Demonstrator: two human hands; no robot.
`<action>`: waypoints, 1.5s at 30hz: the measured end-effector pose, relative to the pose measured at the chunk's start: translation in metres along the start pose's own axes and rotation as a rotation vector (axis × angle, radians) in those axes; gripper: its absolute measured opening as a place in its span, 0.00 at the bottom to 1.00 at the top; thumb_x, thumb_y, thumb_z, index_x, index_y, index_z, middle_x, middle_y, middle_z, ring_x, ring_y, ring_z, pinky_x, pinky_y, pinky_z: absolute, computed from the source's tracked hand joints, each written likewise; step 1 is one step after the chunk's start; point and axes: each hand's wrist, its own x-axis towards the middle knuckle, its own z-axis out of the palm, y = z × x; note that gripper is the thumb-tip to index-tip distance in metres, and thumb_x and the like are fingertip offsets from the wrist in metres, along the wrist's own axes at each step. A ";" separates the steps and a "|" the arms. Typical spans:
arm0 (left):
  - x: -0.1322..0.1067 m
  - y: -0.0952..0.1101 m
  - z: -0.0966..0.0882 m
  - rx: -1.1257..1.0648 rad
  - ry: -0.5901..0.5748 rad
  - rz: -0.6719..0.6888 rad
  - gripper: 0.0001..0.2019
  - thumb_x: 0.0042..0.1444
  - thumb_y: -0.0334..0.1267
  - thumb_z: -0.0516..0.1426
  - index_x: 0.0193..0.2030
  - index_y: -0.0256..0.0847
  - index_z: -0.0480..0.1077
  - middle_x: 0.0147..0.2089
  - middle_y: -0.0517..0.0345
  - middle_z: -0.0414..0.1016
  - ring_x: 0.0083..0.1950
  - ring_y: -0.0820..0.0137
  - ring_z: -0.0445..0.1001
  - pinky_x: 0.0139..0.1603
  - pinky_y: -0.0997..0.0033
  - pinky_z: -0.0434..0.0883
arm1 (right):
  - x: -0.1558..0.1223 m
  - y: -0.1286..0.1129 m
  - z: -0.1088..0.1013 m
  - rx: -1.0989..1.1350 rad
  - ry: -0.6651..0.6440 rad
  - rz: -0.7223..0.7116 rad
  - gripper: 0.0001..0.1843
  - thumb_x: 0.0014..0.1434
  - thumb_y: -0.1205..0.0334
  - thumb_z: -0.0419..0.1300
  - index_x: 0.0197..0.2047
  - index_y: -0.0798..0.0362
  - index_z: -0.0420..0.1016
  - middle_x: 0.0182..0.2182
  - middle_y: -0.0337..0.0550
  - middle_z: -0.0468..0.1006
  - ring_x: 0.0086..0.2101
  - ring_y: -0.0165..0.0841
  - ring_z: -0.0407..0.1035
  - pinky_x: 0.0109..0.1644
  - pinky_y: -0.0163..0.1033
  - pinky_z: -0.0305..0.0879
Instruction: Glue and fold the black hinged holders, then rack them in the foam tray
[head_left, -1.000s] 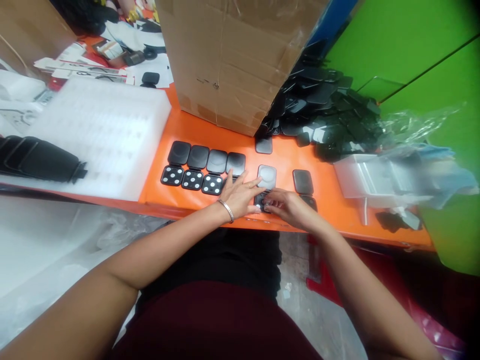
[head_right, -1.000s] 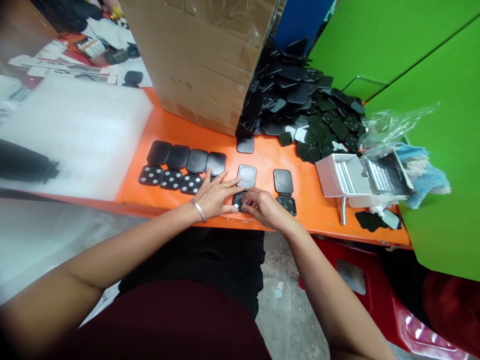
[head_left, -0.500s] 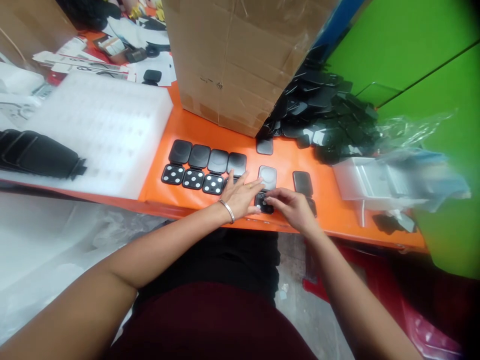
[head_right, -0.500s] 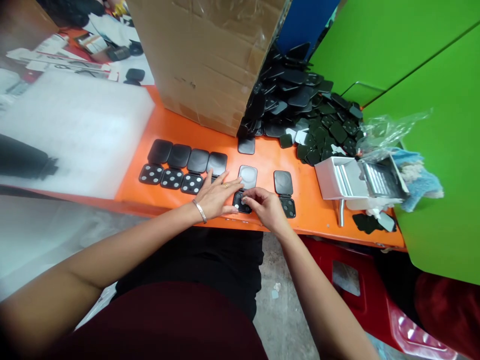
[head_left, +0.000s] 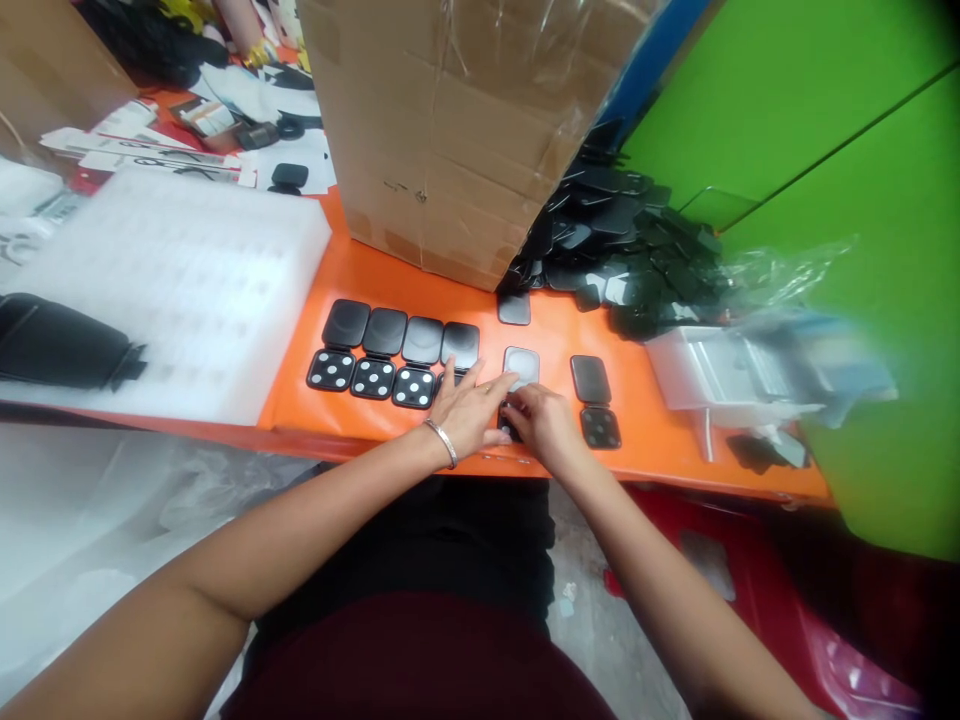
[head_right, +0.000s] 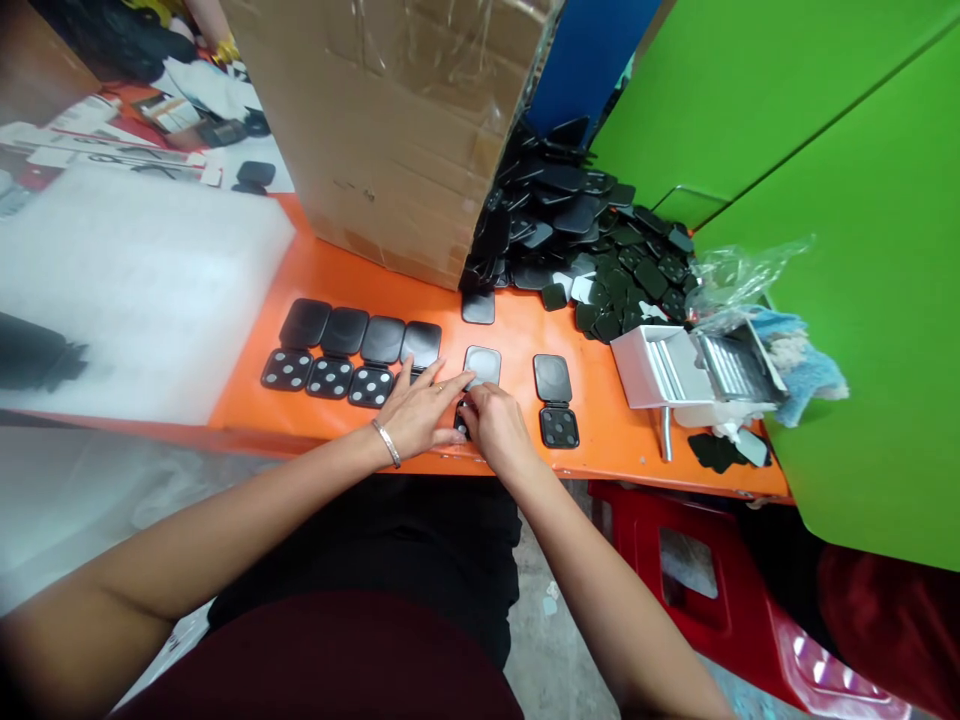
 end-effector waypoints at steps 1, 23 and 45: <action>0.000 0.000 0.000 0.004 -0.002 0.001 0.39 0.53 0.49 0.61 0.67 0.44 0.48 0.66 0.53 0.62 0.72 0.51 0.43 0.66 0.35 0.33 | 0.001 0.001 -0.004 0.068 -0.023 0.025 0.04 0.53 0.70 0.58 0.28 0.54 0.69 0.26 0.41 0.72 0.28 0.32 0.66 0.33 0.36 0.61; 0.001 0.001 -0.004 0.032 -0.052 -0.014 0.40 0.55 0.53 0.59 0.69 0.42 0.46 0.60 0.48 0.69 0.72 0.52 0.43 0.64 0.31 0.30 | 0.012 0.001 -0.039 0.216 -0.524 -0.232 0.06 0.60 0.66 0.57 0.31 0.55 0.72 0.30 0.42 0.73 0.31 0.30 0.67 0.37 0.35 0.63; -0.017 0.017 0.013 0.352 0.071 0.164 0.21 0.65 0.42 0.50 0.61 0.35 0.63 0.66 0.48 0.61 0.69 0.51 0.51 0.68 0.42 0.48 | -0.044 0.008 -0.014 0.065 -0.031 0.042 0.05 0.57 0.68 0.56 0.29 0.54 0.67 0.28 0.43 0.71 0.28 0.33 0.65 0.34 0.37 0.61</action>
